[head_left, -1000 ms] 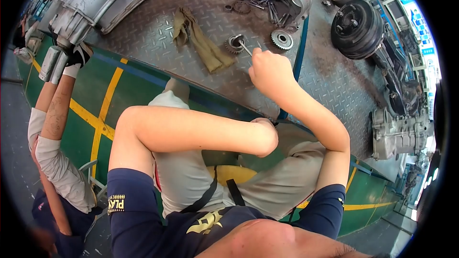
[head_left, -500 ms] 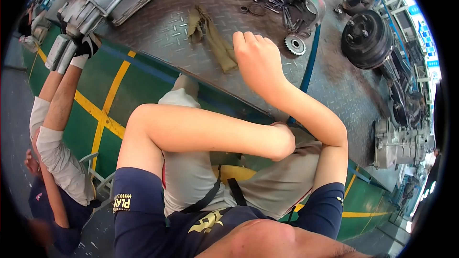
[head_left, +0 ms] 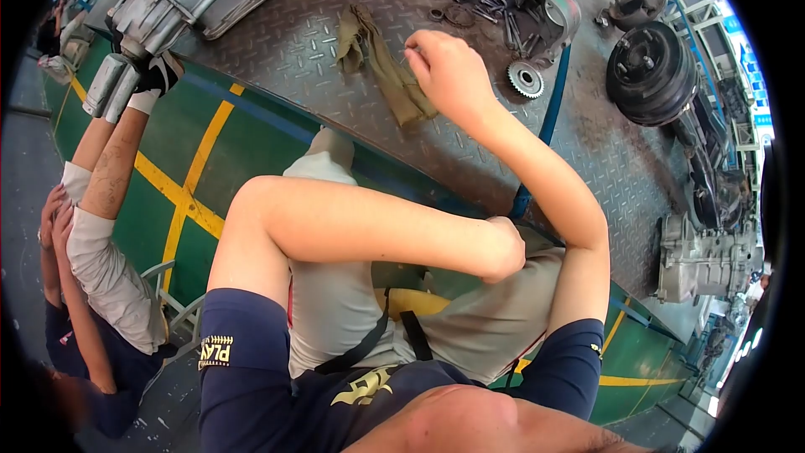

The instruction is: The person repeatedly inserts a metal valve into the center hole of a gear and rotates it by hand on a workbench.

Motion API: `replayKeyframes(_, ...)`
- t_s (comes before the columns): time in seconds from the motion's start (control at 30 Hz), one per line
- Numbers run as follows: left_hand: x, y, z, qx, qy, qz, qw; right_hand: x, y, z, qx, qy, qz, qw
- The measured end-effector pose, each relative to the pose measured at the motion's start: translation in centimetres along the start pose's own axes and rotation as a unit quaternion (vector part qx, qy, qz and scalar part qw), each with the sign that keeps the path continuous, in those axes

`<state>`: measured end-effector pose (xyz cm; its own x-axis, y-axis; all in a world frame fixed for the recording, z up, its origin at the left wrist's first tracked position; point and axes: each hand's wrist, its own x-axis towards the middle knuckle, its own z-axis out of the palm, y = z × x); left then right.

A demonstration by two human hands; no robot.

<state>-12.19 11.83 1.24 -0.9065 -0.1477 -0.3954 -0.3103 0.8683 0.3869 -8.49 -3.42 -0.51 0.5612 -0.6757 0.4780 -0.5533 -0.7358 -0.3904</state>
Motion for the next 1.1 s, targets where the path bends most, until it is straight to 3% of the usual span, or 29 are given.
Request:
replayKeyframes(0.17, 0.3, -0.4, 0.1, -0.015, 0.019, 0.008, 1.000, 1.2, 1.7, -1.6, 0.132, 0.048, 0.089, 0.986)
replayKeyframes(0.53, 0.1, -1.0, 0.5, -0.008, 0.023, -0.001, 1.000, -0.4, 6.3, -5.6, 0.110, -0.021, 0.226, 0.968)
replayKeyframes(0.8, 0.3, -1.6, 1.2, 0.000, 0.011, 0.002, 1.000, -2.7, 8.7, -7.1, 0.079, -0.086, 0.218, 0.969)
replayKeyframes(0.93, 0.6, -1.8, 1.7, 0.001, 0.030, 0.007, 1.000, -3.4, 8.0, -8.0, 0.076, -0.134, 0.271, 0.950)
replayKeyframes(1.1, 0.4, -1.9, 1.6, -0.002, 0.022, 0.000, 1.000, -5.2, 8.5, -8.9, 0.098, -0.159, 0.236, 0.954)
